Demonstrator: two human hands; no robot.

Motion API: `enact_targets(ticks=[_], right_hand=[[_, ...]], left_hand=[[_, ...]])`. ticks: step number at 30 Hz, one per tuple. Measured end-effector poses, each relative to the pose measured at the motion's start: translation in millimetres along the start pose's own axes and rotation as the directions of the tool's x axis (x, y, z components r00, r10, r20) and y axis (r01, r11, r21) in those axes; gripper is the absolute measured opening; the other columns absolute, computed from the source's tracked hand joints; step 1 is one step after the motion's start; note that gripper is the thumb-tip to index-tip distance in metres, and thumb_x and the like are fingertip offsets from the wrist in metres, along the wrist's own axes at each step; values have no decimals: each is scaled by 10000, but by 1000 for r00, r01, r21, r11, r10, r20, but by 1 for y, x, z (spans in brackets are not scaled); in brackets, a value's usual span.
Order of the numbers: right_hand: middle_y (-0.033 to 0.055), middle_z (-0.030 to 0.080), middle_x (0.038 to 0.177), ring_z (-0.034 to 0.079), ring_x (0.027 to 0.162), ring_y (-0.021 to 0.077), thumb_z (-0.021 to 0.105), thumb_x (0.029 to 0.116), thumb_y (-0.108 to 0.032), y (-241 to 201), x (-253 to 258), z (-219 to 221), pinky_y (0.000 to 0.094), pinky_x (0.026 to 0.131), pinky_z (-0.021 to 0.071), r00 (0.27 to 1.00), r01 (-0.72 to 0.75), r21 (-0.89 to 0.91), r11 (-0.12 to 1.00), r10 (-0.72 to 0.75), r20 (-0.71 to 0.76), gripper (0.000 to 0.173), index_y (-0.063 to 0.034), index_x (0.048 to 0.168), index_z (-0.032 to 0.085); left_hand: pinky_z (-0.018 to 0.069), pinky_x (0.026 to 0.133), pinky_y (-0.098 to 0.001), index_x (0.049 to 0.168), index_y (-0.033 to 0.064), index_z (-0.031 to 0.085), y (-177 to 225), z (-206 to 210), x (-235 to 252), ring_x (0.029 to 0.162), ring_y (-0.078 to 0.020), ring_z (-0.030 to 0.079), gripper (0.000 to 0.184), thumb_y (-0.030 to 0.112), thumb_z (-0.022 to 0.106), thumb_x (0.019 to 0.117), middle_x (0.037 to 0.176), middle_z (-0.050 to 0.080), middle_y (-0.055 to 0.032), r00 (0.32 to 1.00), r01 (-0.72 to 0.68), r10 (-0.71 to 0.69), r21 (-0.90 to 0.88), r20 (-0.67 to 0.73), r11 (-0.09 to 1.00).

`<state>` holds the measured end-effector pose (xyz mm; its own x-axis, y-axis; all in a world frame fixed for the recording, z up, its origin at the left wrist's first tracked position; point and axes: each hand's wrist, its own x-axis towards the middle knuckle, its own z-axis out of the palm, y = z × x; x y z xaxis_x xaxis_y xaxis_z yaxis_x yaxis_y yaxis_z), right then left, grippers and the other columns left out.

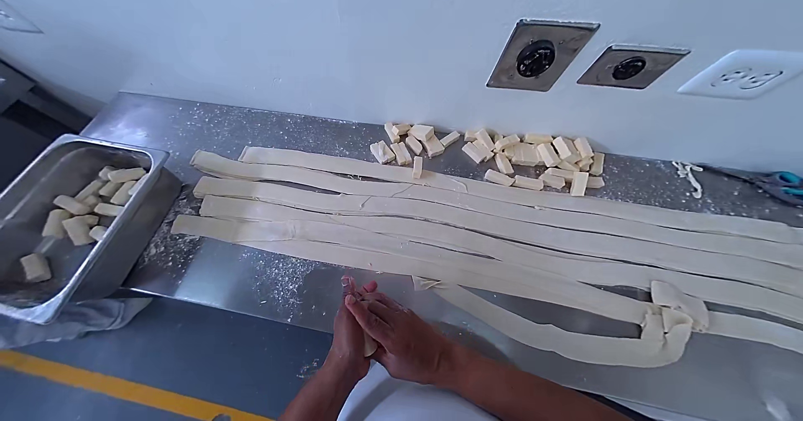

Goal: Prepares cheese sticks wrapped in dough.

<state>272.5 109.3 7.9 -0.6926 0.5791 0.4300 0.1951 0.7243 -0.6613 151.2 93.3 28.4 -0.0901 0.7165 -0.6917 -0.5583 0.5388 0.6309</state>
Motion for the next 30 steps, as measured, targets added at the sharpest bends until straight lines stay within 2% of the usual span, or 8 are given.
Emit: enact_targets(ticks=[4,7,10,12,18,23,26,30], right_hand=[[257,538,1477,480,1416,409,890,662,-86,9,-10,-9,533,1179,387,979,-179,-69,981,184,82,931,98,1469,465],[214,690,1261,641,1208,438,749,829,-89,51,-45,-38,617,969,530,975,-205,-388,899,221,-3,454,6,1269,695],[146,717,916,707,883,363,601,928,-99,90,-76,-52,516,735,583,985,-166,-517,840,166,-47,202,-68,1006,785],[146,705,852,717,840,342,620,920,-117,92,-78,-54,484,742,606,981,-184,-508,841,186,-48,159,-58,903,767],[240,675,1145,643,1118,346,543,1024,-112,65,-30,-102,440,1021,495,642,-734,-79,675,727,244,251,58,1117,702],[136,693,978,651,866,133,593,1002,-119,54,-8,-124,266,811,536,766,-638,254,727,632,117,202,45,1056,698],[182,687,1034,661,945,226,586,1008,-105,50,22,-135,349,864,537,769,-634,190,750,582,267,213,44,1112,696],[190,708,1073,685,1001,280,592,1026,-167,98,56,-153,426,937,537,692,-702,0,712,683,233,298,30,1237,664]], left_hand=[[488,446,-233,1168,23,539,19,-24,23,446,-80,525,675,495,62,1097,561,534,22,997,-69,72,91,-27,993],[536,547,-223,1225,31,508,113,-74,31,526,-53,585,706,567,73,1074,628,582,48,928,-341,333,-22,-165,940],[585,778,-315,1251,135,476,216,-133,24,850,-112,680,775,737,67,987,958,659,13,750,-623,559,-94,-354,776],[552,962,-383,1541,89,224,243,-155,26,1170,-231,641,854,734,89,997,1391,534,-155,700,-650,575,-44,-423,759],[590,847,-335,1191,-117,537,86,-79,61,843,-116,691,284,111,440,1052,954,692,-65,801,-541,596,362,-54,759],[575,948,-326,1259,-131,563,-35,36,50,1037,-136,711,425,-73,691,859,1138,725,-111,854,-349,210,225,475,910],[600,870,-264,1069,23,621,-45,74,43,866,-42,732,264,-162,558,890,906,771,45,897,-179,171,-18,407,984],[629,825,-333,1138,-8,590,-25,82,53,875,-171,767,249,35,350,1086,928,782,-69,981,-9,50,-209,189,978]])
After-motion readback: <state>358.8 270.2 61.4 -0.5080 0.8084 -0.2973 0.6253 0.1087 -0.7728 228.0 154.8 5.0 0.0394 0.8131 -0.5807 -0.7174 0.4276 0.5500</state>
